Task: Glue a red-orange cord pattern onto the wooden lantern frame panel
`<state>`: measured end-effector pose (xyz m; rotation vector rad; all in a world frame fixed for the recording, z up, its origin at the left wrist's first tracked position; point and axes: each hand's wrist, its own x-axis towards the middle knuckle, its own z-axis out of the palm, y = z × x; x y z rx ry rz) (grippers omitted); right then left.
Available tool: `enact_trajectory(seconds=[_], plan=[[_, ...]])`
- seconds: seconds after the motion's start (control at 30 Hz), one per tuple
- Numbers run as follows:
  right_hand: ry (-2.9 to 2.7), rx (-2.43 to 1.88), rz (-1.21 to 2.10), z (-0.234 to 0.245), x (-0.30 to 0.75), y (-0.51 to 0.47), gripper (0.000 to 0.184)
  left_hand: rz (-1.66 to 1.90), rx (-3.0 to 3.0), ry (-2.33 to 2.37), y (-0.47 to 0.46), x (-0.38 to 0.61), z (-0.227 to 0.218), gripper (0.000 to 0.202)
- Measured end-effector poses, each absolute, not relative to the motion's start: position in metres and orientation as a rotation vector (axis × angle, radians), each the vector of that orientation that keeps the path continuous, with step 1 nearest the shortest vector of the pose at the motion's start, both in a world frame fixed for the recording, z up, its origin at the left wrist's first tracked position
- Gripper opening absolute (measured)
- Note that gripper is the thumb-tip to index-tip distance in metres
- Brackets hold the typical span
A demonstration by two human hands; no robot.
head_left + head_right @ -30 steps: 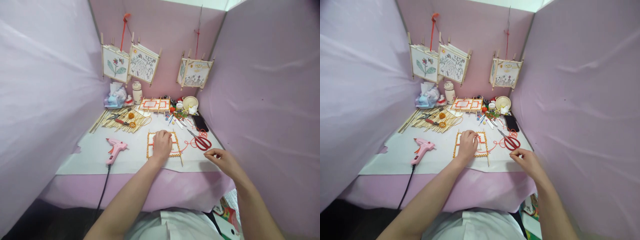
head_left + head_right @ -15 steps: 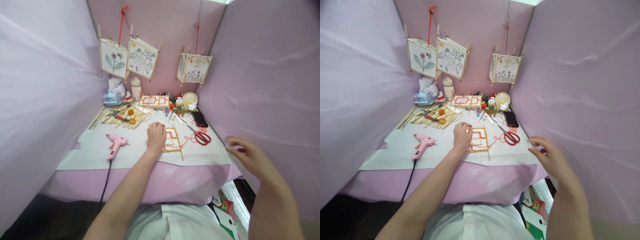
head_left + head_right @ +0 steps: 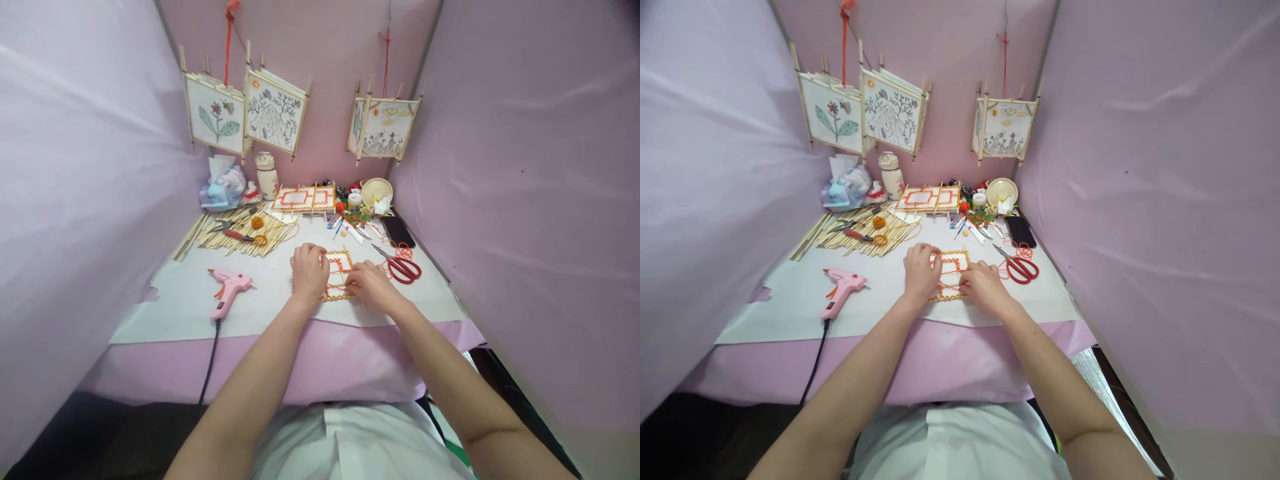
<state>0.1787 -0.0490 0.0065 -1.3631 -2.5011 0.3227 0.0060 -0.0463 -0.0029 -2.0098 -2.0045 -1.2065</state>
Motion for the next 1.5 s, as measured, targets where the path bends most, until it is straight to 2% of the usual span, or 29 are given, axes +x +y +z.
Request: enact_trajectory(seconds=[0.23, 0.37, 0.5, 0.63, 0.8, 0.9, 1.03, 1.13, 1.33, 1.5], plan=[[-2.423, -1.337, 0.447, -0.007, 0.181, -0.042, 0.012, -1.245, -2.011, -1.969, -0.046, 0.006, -0.005, 0.016], [-2.166, -1.407, 0.464, -0.011, 0.202, -0.034, 0.016, -1.239, -2.002, -2.012, -0.046, 0.005, -0.002, 0.017], [-1.793, -1.505, 0.473, -0.019, 0.227, -0.021, 0.011, -1.178, -2.007, -2.090, -0.046, 0.003, 0.003, 0.019], [-1.693, -1.564, 0.443, -0.025, 0.246, -0.015, 0.016, -1.091, -2.062, -2.160, -0.055, -0.007, 0.009, 0.022], [-1.761, -1.642, 0.331, -0.025, 0.259, -0.014, 0.024, -1.031, -1.991, -2.173, -0.092, -0.050, 0.017, 0.028], [-1.919, -1.608, 0.219, -0.019, 0.258, -0.015, 0.028, -0.853, -1.832, -2.282, -0.118, -0.085, 0.019, 0.038], [-2.282, -1.411, 0.361, -0.013, 0.244, -0.014, 0.021, -0.557, -1.520, -2.543, -0.136, -0.121, 0.018, 0.056], [-2.395, -1.422, 0.435, -0.013, 0.232, -0.013, 0.012, -0.430, -1.403, -2.663, -0.136, -0.138, 0.010, 0.070], [-2.369, -1.362, 0.467, -0.014, 0.225, -0.005, 0.014, -0.211, -1.592, -2.635, -0.120, -0.157, -0.007, 0.065], [-2.146, -1.307, 0.600, -0.014, 0.220, 0.008, 0.010, -0.166, -1.481, -2.665, -0.117, -0.159, -0.008, 0.071]])
